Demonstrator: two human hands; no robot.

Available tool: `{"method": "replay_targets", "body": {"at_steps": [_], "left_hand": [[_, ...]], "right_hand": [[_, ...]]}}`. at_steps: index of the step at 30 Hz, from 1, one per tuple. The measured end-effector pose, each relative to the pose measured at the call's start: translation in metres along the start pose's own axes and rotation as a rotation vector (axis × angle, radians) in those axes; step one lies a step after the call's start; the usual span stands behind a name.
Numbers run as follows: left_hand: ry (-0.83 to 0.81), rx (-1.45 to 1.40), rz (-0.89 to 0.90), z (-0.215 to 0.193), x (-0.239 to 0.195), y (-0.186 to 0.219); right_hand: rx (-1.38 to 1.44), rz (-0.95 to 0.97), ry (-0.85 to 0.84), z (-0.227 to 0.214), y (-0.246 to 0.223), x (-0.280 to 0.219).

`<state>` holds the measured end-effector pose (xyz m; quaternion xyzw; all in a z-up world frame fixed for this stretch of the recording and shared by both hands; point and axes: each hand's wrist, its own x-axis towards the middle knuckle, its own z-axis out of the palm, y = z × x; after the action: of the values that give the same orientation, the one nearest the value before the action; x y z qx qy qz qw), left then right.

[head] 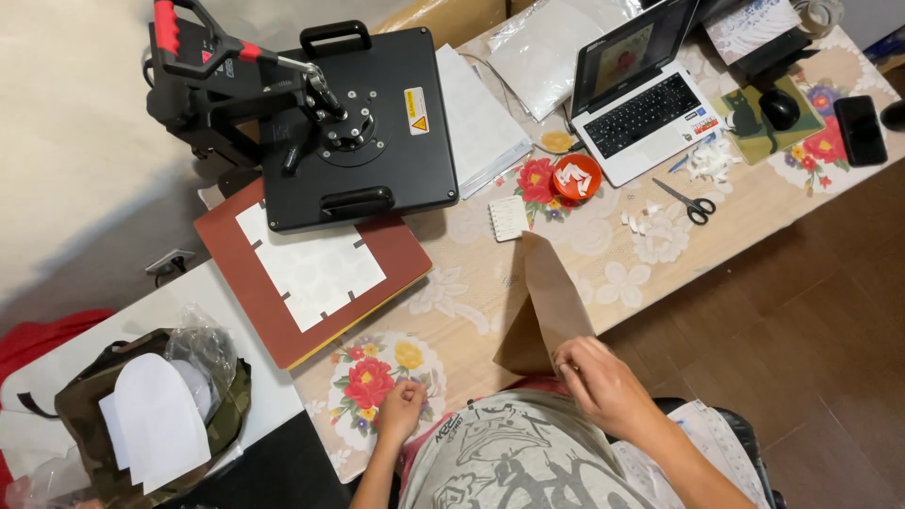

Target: Preparing a heat press machine by peeling and arranging stickers on transfer paper.

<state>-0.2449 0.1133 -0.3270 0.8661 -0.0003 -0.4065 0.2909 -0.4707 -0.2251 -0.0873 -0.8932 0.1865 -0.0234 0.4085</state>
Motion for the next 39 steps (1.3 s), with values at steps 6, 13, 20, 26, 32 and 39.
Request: {"method": "replay_targets", "body": {"at_steps": [6, 13, 20, 26, 32, 39], "left_hand": [[0.026, 0.032, 0.116, 0.000, -0.003, 0.003], [0.026, 0.036, 0.147, -0.021, -0.030, 0.045], [0.090, -0.114, 0.136, -0.024, -0.026, 0.014], [0.138, -0.151, 0.248, -0.040, -0.063, 0.027], [0.217, 0.156, 0.775, -0.042, -0.101, 0.052], [0.222, 0.300, 0.895, -0.001, -0.067, 0.069]], "right_hand": [[0.143, 0.011, -0.021, -0.068, -0.053, -0.011], [0.223, -0.341, -0.228, -0.121, -0.117, -0.002], [0.056, -0.508, -0.296, -0.155, -0.118, 0.019], [-0.147, -0.432, -0.181, -0.165, -0.093, 0.030], [-0.366, -0.305, -0.055, -0.149, -0.067, 0.045], [-0.583, -0.234, 0.018, -0.111, 0.004, 0.065]]}}
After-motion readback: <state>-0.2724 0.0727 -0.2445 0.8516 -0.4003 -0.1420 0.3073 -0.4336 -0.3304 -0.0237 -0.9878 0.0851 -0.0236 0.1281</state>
